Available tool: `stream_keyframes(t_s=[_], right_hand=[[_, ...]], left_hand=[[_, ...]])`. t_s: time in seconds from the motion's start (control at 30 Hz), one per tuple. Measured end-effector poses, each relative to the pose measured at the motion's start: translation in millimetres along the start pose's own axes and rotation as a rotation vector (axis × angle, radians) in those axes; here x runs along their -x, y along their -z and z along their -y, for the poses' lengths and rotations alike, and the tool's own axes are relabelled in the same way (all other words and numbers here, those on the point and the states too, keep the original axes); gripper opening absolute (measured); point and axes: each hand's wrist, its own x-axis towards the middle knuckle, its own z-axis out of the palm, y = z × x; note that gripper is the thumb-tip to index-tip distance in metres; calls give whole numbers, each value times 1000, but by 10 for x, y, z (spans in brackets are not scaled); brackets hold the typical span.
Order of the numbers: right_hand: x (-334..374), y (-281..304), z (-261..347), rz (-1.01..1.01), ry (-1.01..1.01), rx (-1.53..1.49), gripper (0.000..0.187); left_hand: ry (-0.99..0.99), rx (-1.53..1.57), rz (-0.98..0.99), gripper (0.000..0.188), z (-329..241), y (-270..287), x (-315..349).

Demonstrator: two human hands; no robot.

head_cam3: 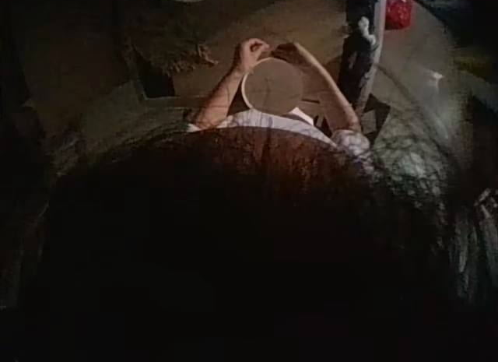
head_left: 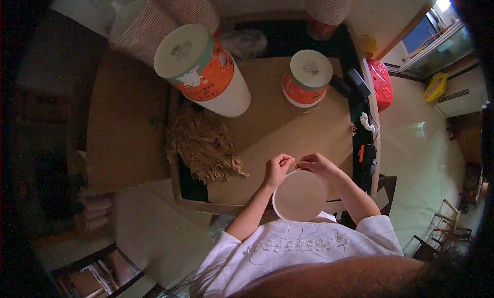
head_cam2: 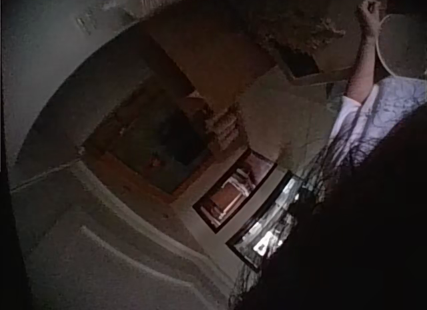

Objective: Sorting through dried straw and placing specific parts into a small white bucket on a workstation.

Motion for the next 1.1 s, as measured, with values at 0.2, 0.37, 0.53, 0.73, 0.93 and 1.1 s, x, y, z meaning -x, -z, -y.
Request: stream_keyframes(t_s=[0.2, 0.37, 0.53, 0.73, 0.93, 1.1], right_hand=[[-177, 36, -189, -4, -110, -231, 23], [-131, 91, -39, 86, -151, -171, 19], [-111, 203, -3, 305, 117, 79, 18], [-53, 133, 67, 227, -73, -49, 19], [-110, 121, -40, 230, -16, -54, 18], [-48, 102, 77, 149, -8, -81, 18]], left_hand=[[-43, -39, -31, 7, -167, -20, 12], [-118, -157, -37, 6, -173, 2, 29], [-184, -224, -147, 6, -255, 33, 5], [-104, -34, -117, 7, -112, 33, 8], [-78, -26, -86, 7, -123, 5, -12], [-160, -46, -168, 6, -171, -8, 21]])
